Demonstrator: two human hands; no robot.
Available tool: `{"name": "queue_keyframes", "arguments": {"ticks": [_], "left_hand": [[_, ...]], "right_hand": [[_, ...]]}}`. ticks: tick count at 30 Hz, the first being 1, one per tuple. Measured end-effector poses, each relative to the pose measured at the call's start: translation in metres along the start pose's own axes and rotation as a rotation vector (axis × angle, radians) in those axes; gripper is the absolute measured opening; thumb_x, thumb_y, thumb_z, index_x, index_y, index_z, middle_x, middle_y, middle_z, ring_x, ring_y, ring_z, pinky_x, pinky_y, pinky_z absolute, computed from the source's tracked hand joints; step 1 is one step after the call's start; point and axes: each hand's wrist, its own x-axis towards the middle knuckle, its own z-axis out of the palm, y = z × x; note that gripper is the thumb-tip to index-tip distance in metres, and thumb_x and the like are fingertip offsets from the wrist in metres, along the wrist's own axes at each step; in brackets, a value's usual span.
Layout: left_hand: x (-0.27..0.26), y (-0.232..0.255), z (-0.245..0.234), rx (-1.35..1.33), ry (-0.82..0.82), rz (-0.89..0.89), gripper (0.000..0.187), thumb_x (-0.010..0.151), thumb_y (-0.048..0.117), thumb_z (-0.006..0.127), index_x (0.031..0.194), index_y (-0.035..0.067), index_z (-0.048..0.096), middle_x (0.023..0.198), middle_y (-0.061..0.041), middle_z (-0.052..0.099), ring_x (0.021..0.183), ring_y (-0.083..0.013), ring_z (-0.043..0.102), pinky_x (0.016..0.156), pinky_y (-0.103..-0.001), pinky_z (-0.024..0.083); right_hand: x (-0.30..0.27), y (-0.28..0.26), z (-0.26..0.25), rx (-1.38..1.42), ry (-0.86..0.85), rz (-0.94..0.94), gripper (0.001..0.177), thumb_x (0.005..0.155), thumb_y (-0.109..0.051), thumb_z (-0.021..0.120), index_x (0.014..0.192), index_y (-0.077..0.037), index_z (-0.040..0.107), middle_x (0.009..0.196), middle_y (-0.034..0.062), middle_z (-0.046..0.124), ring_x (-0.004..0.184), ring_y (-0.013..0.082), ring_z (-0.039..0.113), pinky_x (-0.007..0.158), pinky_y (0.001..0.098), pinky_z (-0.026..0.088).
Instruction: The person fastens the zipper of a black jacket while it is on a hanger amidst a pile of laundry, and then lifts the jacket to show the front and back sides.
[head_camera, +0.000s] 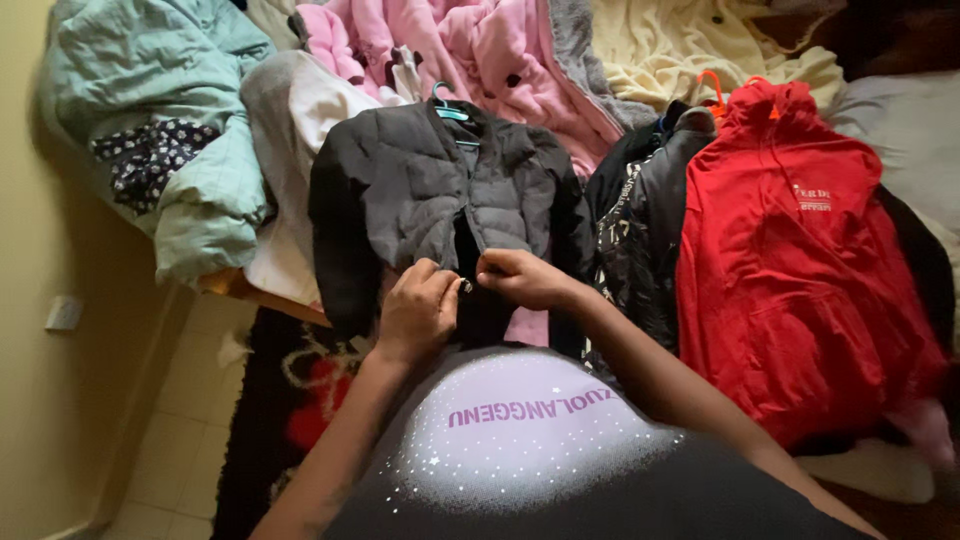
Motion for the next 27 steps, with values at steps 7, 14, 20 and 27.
{"name": "queue_keyframes", "arguments": {"ticks": [7,14,20,27], "left_hand": [[-0.009,0.011,0.0,0.041,-0.098,0.132,0.009,0.089,0.011,0.069,0.084,0.004,0.067,0.088,-0.011,0.062,0.085,-0.0308,0.065,0.075,-0.041,0.054],[0.002,0.0,0.007,-0.163,-0.118,-0.015,0.012,0.092,0.015,0.068,0.089,0.004,0.073,0.087,-0.014,0.065,0.085,-0.0329,0.066,0.076,-0.042,0.053],[0.014,-0.015,0.036,-0.524,-0.14,-0.399,0.022,0.097,0.021,0.066,0.096,0.001,0.074,0.093,-0.01,0.075,0.087,-0.0184,0.072,0.079,-0.03,0.055],[0.018,-0.028,0.042,-0.875,-0.337,-0.57,0.02,0.091,0.017,0.073,0.1,-0.001,0.076,0.091,-0.004,0.076,0.083,-0.0081,0.067,0.076,-0.024,0.054]], "right_hand": [[0.001,0.025,-0.004,-0.053,0.113,-0.012,0.017,0.094,-0.018,0.07,0.093,-0.002,0.066,0.076,0.0013,0.061,0.075,0.0107,0.053,0.069,0.0298,0.048],[-0.008,0.002,-0.018,0.184,0.043,0.354,0.014,0.098,-0.026,0.063,0.098,-0.012,0.065,0.068,-0.0057,0.048,0.054,0.0087,0.038,0.045,0.0276,0.032],[-0.012,0.001,-0.023,0.319,0.025,0.174,0.018,0.103,-0.028,0.064,0.1,-0.01,0.067,0.073,-0.0115,0.051,0.06,0.0005,0.043,0.049,0.0216,0.036],[-0.011,0.008,-0.018,0.432,0.036,0.219,0.017,0.101,-0.026,0.064,0.1,-0.009,0.068,0.072,-0.01,0.054,0.058,0.0016,0.043,0.048,0.021,0.033]]}}
